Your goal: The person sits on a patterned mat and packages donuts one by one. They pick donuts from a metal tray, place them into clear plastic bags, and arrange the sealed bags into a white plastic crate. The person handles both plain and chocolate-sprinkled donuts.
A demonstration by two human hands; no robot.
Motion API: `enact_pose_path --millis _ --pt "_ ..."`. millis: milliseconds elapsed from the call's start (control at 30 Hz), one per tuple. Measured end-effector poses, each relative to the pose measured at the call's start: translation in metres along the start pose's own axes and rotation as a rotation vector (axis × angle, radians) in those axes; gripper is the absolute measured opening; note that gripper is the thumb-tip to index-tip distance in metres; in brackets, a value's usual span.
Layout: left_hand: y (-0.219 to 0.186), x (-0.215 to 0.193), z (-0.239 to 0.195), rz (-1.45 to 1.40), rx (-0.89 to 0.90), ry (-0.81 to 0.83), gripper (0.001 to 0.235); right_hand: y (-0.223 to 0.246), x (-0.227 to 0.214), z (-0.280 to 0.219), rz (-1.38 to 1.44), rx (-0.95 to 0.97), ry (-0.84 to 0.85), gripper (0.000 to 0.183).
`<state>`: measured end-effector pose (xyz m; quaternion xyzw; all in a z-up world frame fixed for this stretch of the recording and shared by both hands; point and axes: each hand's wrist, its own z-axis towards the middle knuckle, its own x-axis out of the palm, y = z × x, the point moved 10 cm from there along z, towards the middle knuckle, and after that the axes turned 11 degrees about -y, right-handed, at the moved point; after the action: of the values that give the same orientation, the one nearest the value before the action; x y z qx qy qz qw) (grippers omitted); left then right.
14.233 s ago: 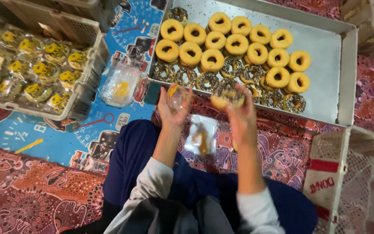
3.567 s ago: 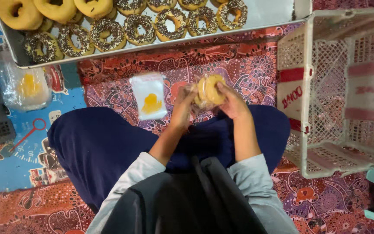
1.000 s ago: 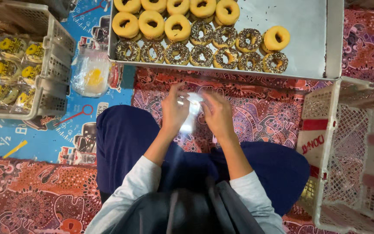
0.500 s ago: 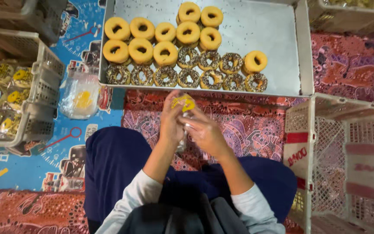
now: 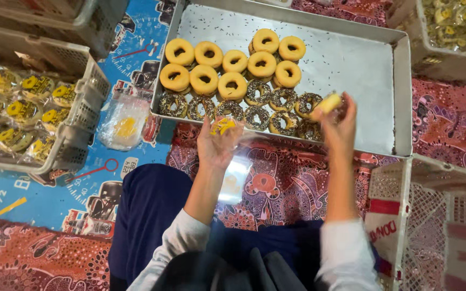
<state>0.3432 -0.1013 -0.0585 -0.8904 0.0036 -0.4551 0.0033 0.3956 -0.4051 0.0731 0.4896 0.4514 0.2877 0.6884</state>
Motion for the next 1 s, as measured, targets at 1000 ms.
enact_pose_path --millis 1000 --pt "-0.139 -0.048 -0.244 1.415 1.169 -0.007 0.015 0.114 0.14 -0.295 -0.087 -0.445 0.614 0.016"
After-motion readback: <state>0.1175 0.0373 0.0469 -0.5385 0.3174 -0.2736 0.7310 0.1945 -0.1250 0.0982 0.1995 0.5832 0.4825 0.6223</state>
